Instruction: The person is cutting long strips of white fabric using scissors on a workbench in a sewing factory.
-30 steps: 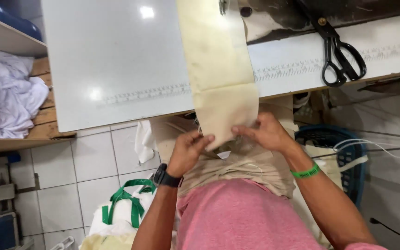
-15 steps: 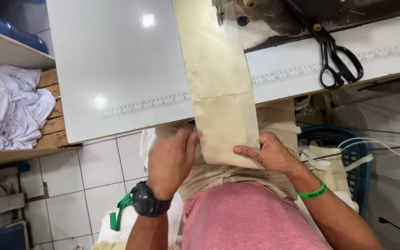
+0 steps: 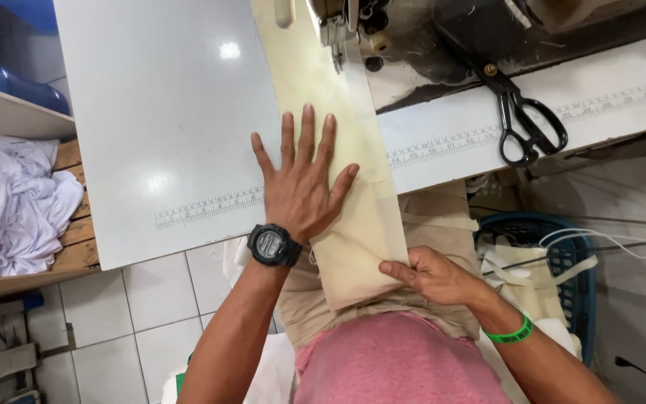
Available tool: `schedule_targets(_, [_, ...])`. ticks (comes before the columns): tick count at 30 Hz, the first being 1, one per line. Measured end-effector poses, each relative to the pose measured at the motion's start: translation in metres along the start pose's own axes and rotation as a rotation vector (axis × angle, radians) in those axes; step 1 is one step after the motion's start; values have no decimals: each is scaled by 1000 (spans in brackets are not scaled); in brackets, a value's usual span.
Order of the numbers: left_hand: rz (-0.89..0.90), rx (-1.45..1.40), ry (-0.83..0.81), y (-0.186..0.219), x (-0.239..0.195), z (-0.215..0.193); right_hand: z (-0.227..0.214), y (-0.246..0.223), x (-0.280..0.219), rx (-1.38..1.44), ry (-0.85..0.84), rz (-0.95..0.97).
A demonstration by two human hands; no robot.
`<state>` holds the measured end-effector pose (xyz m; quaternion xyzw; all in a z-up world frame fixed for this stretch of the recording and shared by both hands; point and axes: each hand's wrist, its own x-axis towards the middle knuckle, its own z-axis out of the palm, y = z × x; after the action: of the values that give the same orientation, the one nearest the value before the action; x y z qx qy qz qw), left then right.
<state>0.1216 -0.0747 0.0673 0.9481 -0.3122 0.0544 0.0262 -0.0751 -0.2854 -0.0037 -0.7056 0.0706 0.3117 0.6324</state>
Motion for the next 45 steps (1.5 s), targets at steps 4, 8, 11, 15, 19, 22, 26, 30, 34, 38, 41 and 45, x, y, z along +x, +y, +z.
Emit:
schedule_targets(4, [25, 7, -3, -2, -6, 8, -6, -19, -1, -177, -20, 91])
schedule_targets(8, [41, 3, -37, -4, -3, 13, -13, -42, -4, -293, -68, 129])
schedule_targets(11, [32, -10, -36, -1, -3, 5, -27, -33, -13, -982, 66, -119])
schedule_targets(15, [102, -57, -7, -4, 2, 12, -26, -99, -29, -830, 387, -291])
schedule_targets(19, [114, -59, 48, -4, 0, 10, -22, -126, 5, -1110, 689, -863])
schedule_targets(22, [118, -57, 88, -3, -3, 10, -23, -126, 20, -1310, 721, -883])
schedule_targets(26, [98, -56, 208, -4, -8, 14, -26, -121, 20, -1323, 703, -818])
schedule_targets(30, [129, -40, 100, -4, -4, 8, -19, -132, -7, -1265, 698, -822])
schedule_targets(34, [116, -36, 30, -6, -4, 9, -7, -100, -28, -753, 578, -491])
schedule_targets(38, [133, -14, 34, -7, -6, 9, -4, -70, 32, -127, 362, 222])
schedule_targets(41, [130, 7, 34, -6, -5, 10, 1, -33, 55, 418, 329, -49])
schedule_targets(45, [128, 47, 70, -8, 0, 9, 4, -39, 21, 35, 268, -75])
